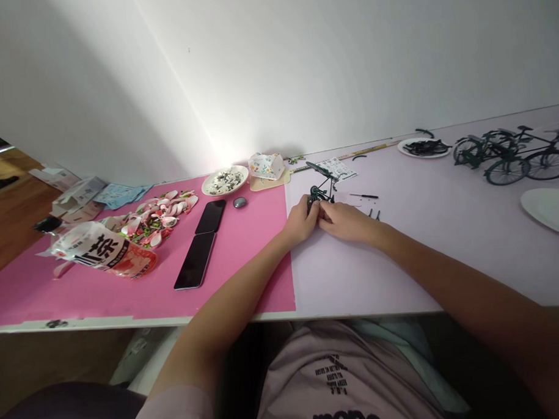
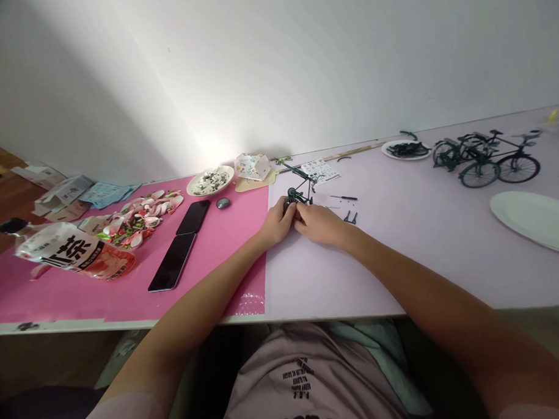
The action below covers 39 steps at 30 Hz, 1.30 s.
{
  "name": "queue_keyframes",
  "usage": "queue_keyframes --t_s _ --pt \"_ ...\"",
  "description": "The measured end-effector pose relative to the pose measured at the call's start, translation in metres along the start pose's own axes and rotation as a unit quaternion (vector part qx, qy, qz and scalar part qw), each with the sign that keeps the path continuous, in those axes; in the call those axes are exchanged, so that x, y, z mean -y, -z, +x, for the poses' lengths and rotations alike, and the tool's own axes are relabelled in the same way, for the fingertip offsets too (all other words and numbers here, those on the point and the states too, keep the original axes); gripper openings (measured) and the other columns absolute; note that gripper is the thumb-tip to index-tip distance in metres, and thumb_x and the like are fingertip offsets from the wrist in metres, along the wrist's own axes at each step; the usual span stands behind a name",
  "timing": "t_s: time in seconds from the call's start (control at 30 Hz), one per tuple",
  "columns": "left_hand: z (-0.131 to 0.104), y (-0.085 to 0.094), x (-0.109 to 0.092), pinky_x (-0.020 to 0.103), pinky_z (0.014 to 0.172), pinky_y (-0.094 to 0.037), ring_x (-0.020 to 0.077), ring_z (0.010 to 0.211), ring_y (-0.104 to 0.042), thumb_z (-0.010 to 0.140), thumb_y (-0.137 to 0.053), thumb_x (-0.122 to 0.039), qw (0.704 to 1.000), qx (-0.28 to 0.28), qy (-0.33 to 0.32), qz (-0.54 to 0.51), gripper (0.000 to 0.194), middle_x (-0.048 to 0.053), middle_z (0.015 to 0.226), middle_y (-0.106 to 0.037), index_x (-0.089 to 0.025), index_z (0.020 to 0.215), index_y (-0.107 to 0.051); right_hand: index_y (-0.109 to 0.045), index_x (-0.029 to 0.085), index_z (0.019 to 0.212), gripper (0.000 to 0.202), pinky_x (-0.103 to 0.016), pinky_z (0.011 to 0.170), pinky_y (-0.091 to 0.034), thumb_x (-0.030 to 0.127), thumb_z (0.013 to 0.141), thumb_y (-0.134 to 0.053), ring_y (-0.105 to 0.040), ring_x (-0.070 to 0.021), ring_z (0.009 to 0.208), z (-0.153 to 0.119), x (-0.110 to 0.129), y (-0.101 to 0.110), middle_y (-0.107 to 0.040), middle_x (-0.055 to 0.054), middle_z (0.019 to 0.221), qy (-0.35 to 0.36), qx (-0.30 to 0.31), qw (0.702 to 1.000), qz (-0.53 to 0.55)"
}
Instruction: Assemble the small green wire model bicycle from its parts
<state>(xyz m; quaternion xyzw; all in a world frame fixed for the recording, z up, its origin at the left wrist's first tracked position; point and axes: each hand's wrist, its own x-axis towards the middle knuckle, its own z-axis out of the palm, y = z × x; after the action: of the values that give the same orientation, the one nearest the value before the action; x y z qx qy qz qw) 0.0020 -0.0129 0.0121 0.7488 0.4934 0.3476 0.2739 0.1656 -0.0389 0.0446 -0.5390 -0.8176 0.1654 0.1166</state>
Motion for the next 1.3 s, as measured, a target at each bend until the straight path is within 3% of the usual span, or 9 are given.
queue_keyframes --t_s 0.97,1.3 --pt "0.0007 -0.001 0.0012 0.031 0.075 -0.043 0.0187 0.077 -0.061 0.106 -0.04 -0.038 1.0 -0.001 -0.008 -0.016 0.021 0.002 0.081 -0.064 -0.023 0.093 -0.045 -0.059 0.018 0.113 0.025 -0.031 0.062 -0.038 0.036 0.103 -0.045 -0.067 -0.0263 0.078 -0.0009 0.0019 0.0008 -0.075 -0.013 0.097 -0.006 0.002 1.0 -0.013" --pt "-0.0001 -0.0001 0.001 0.031 0.072 -0.041 0.0195 0.076 -0.059 0.106 -0.041 -0.039 1.0 -0.008 -0.008 -0.004 0.021 0.002 0.081 -0.063 -0.023 0.093 -0.045 -0.06 0.019 0.111 0.035 -0.033 0.066 -0.04 0.038 0.108 -0.032 -0.068 -0.0275 0.08 -0.0001 0.0 0.0003 -0.075 -0.014 0.099 -0.006 0.0 1.0 0.009"
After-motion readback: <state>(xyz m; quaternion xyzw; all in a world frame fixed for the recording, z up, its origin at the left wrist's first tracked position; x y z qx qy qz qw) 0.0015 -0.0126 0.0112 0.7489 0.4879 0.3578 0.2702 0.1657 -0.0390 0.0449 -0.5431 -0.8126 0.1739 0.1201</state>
